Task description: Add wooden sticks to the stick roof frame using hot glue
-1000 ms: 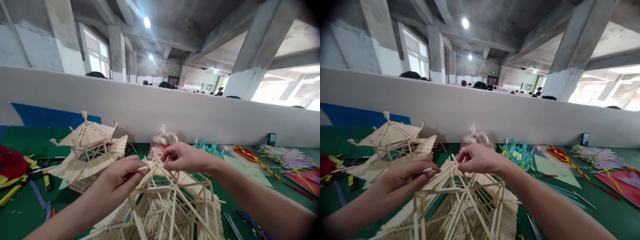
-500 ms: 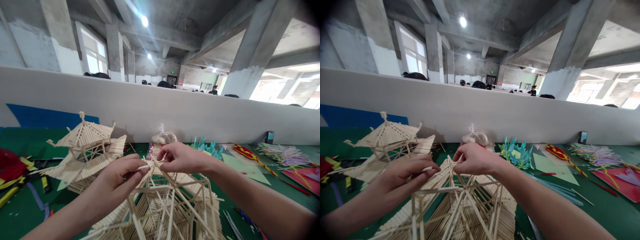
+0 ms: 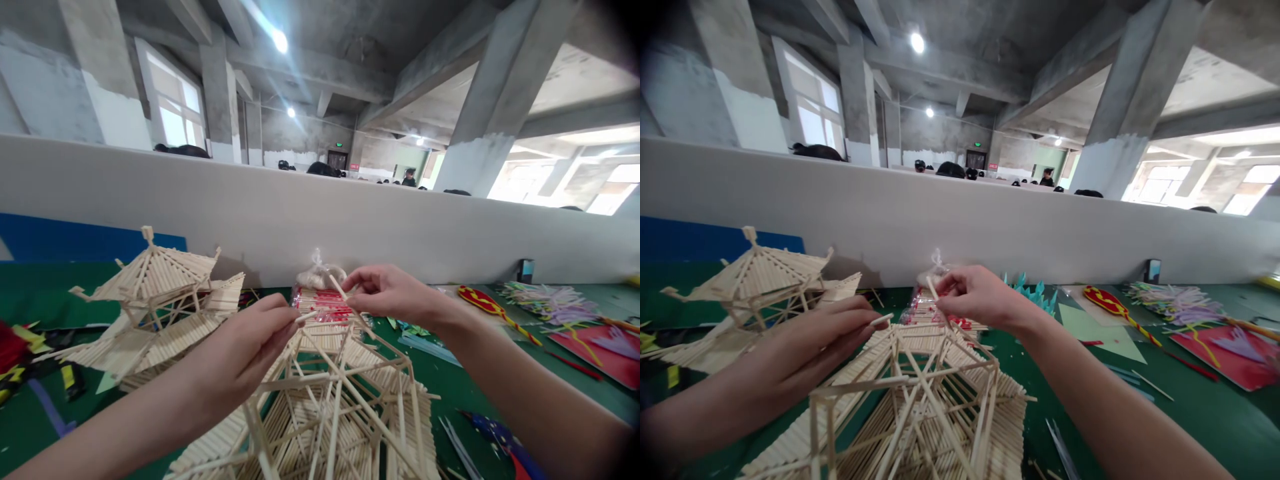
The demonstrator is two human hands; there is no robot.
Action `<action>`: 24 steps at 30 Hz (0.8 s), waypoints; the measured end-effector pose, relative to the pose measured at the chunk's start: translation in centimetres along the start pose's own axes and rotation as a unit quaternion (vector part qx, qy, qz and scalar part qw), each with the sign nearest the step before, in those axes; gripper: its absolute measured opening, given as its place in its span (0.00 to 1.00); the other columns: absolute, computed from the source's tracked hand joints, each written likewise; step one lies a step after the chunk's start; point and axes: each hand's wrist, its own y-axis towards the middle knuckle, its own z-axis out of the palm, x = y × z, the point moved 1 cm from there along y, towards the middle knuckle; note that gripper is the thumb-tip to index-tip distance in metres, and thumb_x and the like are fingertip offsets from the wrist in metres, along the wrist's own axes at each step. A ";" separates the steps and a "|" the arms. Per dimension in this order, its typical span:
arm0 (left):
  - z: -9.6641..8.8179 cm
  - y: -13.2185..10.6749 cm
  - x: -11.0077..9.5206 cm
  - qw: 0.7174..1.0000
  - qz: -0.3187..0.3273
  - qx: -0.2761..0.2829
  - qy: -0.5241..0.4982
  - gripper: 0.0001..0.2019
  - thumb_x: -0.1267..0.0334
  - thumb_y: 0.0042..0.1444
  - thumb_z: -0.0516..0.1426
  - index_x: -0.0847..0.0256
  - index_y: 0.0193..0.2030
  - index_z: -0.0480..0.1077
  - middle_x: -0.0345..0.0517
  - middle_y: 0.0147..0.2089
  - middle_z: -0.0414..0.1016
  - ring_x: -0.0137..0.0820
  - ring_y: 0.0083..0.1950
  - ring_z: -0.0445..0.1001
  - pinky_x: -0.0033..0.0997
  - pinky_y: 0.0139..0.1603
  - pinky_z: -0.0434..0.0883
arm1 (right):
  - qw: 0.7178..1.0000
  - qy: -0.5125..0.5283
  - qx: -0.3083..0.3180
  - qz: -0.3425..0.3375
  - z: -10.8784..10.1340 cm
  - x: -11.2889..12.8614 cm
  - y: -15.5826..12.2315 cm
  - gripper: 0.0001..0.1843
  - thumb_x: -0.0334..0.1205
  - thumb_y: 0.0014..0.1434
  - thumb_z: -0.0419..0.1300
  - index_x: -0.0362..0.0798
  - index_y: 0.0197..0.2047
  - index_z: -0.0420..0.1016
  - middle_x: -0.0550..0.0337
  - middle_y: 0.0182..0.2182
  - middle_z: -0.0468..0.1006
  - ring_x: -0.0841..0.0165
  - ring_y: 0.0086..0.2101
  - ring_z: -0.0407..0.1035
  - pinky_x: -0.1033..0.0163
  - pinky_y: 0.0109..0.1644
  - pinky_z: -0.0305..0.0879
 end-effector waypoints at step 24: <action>6.3 8.6 -1.3 0.949 -0.195 0.247 0.015 0.11 0.58 0.58 0.52 0.66 0.35 0.68 0.39 0.30 0.70 0.23 0.24 0.68 0.26 0.24 0.68 | 0.990 0.092 -0.082 0.069 -1.5 -4.0 -5.2 0.11 0.35 0.51 0.56 0.45 0.40 0.72 0.68 0.19 0.60 0.75 0.20 0.52 0.68 0.22 0.47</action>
